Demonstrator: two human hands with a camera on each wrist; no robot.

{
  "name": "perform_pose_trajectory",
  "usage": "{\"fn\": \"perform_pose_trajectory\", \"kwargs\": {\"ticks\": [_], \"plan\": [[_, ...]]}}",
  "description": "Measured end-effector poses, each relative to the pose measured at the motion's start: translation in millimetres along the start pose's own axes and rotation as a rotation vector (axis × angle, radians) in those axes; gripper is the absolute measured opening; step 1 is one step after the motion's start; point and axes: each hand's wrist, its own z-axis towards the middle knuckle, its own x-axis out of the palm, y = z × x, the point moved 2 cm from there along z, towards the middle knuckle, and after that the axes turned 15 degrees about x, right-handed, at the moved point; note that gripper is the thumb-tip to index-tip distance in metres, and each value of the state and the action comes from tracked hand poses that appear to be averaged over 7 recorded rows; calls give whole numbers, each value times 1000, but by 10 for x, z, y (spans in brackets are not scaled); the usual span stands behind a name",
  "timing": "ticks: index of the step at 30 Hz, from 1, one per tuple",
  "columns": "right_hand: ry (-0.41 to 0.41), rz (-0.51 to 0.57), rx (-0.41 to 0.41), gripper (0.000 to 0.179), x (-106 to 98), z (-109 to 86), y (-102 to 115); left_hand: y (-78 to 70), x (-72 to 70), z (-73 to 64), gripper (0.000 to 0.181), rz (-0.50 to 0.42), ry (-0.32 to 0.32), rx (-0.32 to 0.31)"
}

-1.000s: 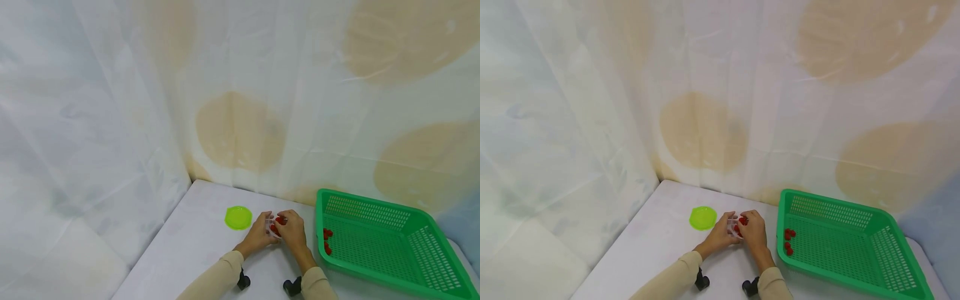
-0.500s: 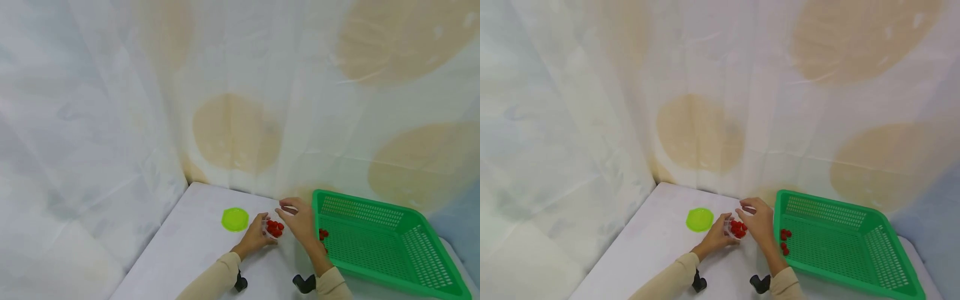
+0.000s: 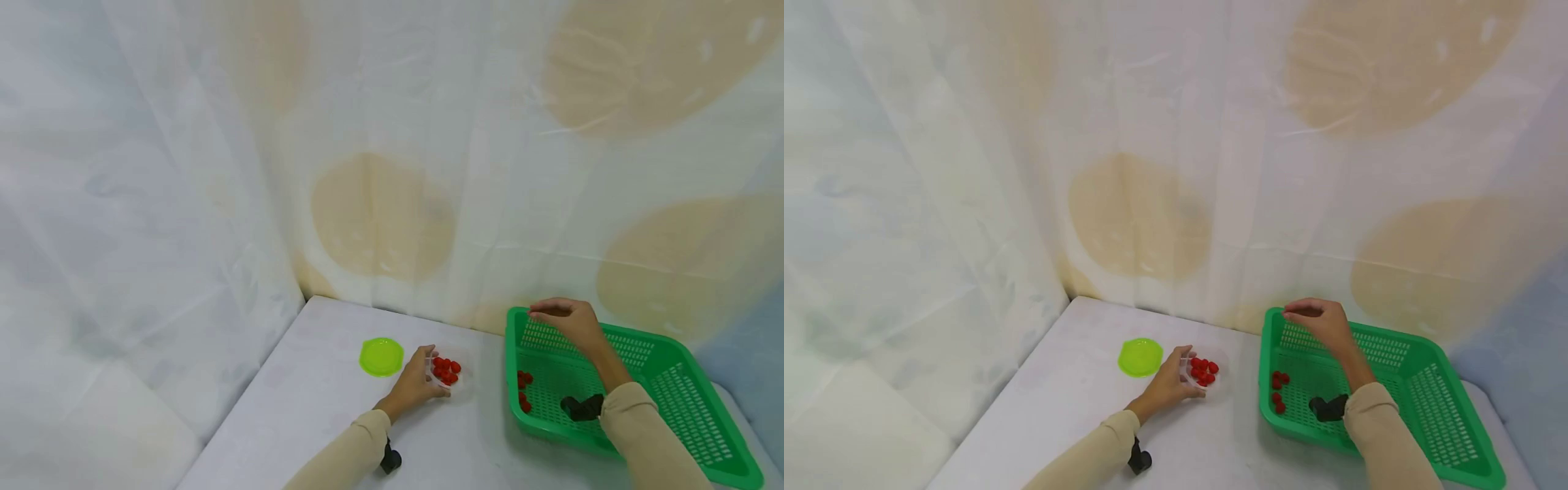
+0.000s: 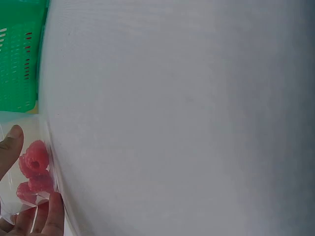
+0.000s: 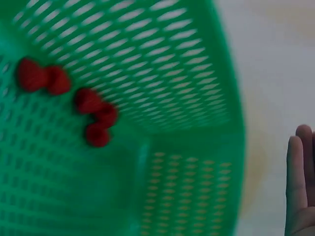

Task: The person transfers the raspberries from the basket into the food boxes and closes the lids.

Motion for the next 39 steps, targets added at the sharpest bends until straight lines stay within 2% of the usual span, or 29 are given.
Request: {"fn": "perform_pose_trajectory", "kwargs": {"ticks": [3, 7, 11, 14, 21, 25, 31, 39], "plan": [[54, -55, 66, 39, -16, 11, -287, 10, -4, -13, 95, -9, -3, -6], [125, -74, 150, 41, 32, 20, -608, 8, -15, -36, 94, -1, -6, 0], [188, -68, 240, 43, 79, 17, -826, 14, -15, -59, 94, 6, -2, 4], [244, -73, 266, 44, 100, 19, -935, 34, -8, -71, 95, 13, 3, 0], [420, -86, 238, 41, 125, 67, -1075, 34, -24, -58, 95, 22, 1, 13], [485, -108, 222, 41, 133, 89, -1102, 56, -18, -49, 95, 17, 4, 10], [518, -65, 231, 42, 153, 87, -1079, 64, -7, -51, 95, 16, -7, 12], [541, -135, 198, 36, 183, 138, -1100, 54, -10, -50, 95, 7, -10, 10]]}}
